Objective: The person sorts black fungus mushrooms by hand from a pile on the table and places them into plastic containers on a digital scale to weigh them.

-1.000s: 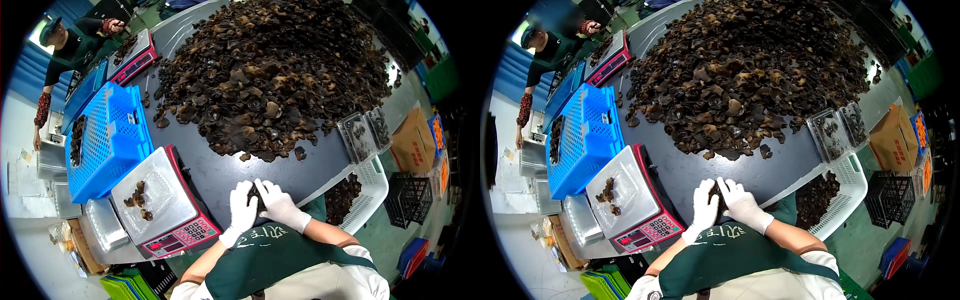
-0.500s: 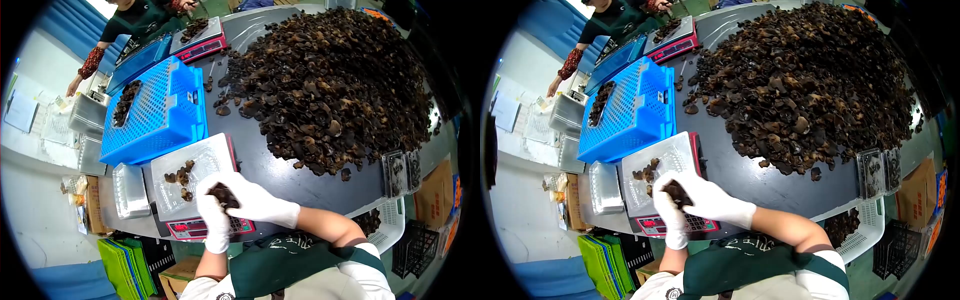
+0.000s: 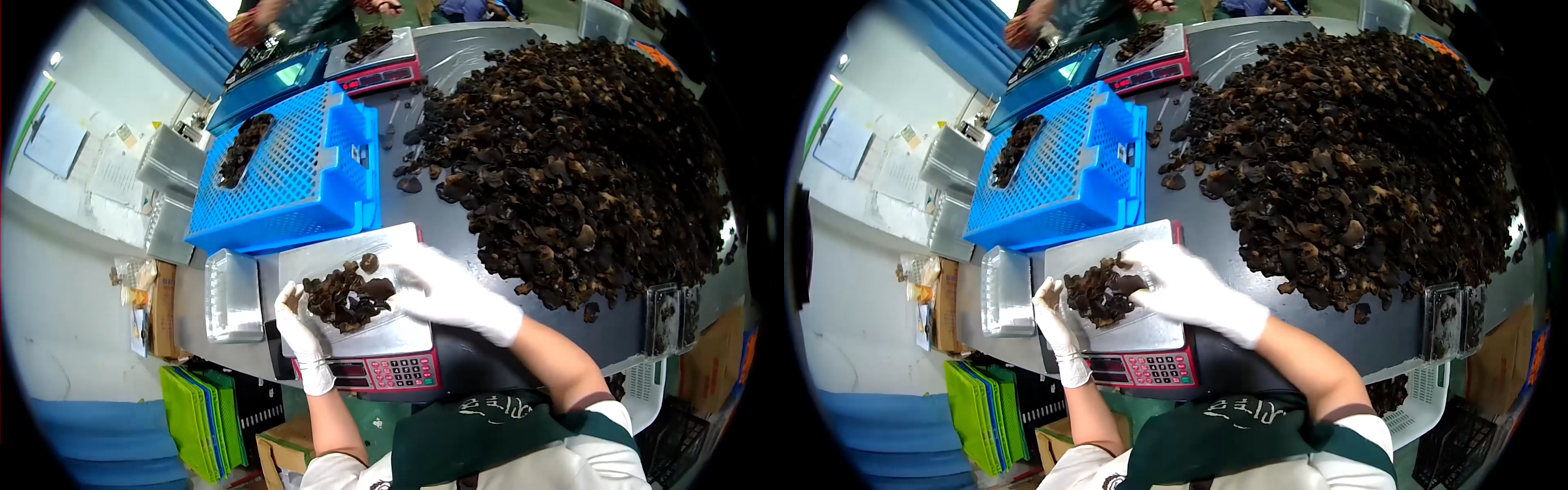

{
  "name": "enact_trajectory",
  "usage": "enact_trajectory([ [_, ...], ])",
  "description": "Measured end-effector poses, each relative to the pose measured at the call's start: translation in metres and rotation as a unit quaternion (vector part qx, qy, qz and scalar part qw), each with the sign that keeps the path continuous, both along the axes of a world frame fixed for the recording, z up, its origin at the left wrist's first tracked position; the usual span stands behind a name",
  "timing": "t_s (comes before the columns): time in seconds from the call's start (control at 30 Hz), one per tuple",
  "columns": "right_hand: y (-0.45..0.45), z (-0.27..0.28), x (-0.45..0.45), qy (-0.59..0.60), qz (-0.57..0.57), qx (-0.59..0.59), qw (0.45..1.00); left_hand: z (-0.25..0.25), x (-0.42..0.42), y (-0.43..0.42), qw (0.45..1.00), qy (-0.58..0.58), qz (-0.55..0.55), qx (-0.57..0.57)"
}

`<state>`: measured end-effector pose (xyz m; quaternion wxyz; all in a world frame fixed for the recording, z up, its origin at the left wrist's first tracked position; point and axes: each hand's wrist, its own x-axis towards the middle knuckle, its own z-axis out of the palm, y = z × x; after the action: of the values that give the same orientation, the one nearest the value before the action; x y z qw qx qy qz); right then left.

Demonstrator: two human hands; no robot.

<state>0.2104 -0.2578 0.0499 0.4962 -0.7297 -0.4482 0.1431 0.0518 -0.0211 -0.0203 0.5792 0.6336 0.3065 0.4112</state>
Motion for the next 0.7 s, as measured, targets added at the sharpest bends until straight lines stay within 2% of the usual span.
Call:
enact_trajectory([
  [0.07, -0.037, -0.011, 0.018, -0.024, -0.08, 0.079, 0.993, 0.002, -0.007, 0.0, 1.0, -0.013, 0.02, 0.008],
  [0.13, -0.081, -0.026, 0.033, -0.047, -0.209, 0.056, 0.975, 0.001, -0.016, 0.008, 0.997, -0.002, 0.026, 0.068],
  [0.17, -0.103, -0.037, 0.038, -0.033, -0.277, 0.046, 0.959, 0.008, -0.018, 0.006, 0.998, 0.002, 0.043, 0.042],
  [0.2, -0.124, -0.051, 0.042, -0.02, -0.345, 0.036, 0.938, 0.009, -0.021, 0.007, 0.995, 0.006, 0.058, 0.08],
  [0.27, -0.17, -0.083, 0.048, -0.185, -0.435, -0.038, 0.88, 0.013, -0.027, 0.003, 0.994, -0.015, 0.071, 0.076],
  [0.33, -0.193, -0.107, 0.037, -0.192, -0.523, -0.113, 0.822, 0.017, -0.028, -0.012, 0.982, -0.079, 0.013, 0.172],
  [0.4, -0.202, -0.129, 0.02, -0.244, -0.521, -0.178, 0.798, 0.025, -0.025, -0.034, 0.98, -0.064, 0.019, 0.187],
  [0.5, -0.188, -0.122, -0.023, -0.251, -0.394, -0.267, 0.843, 0.038, -0.009, -0.077, 0.978, -0.059, -0.046, 0.196],
  [0.53, -0.183, -0.106, -0.036, -0.162, -0.336, -0.305, 0.876, 0.041, -0.004, -0.092, 0.972, -0.059, -0.085, 0.213],
  [0.57, -0.185, -0.122, -0.056, -0.269, -0.329, -0.246, 0.871, 0.045, 0.005, -0.113, 0.971, -0.071, -0.128, 0.188],
  [0.67, -0.19, -0.13, -0.092, -0.229, -0.225, -0.22, 0.921, 0.051, 0.021, -0.163, 0.946, 0.041, -0.283, 0.151],
  [0.7, -0.194, -0.134, -0.1, -0.23, -0.214, -0.194, 0.929, 0.046, 0.029, -0.177, 0.913, 0.095, -0.342, 0.201],
])
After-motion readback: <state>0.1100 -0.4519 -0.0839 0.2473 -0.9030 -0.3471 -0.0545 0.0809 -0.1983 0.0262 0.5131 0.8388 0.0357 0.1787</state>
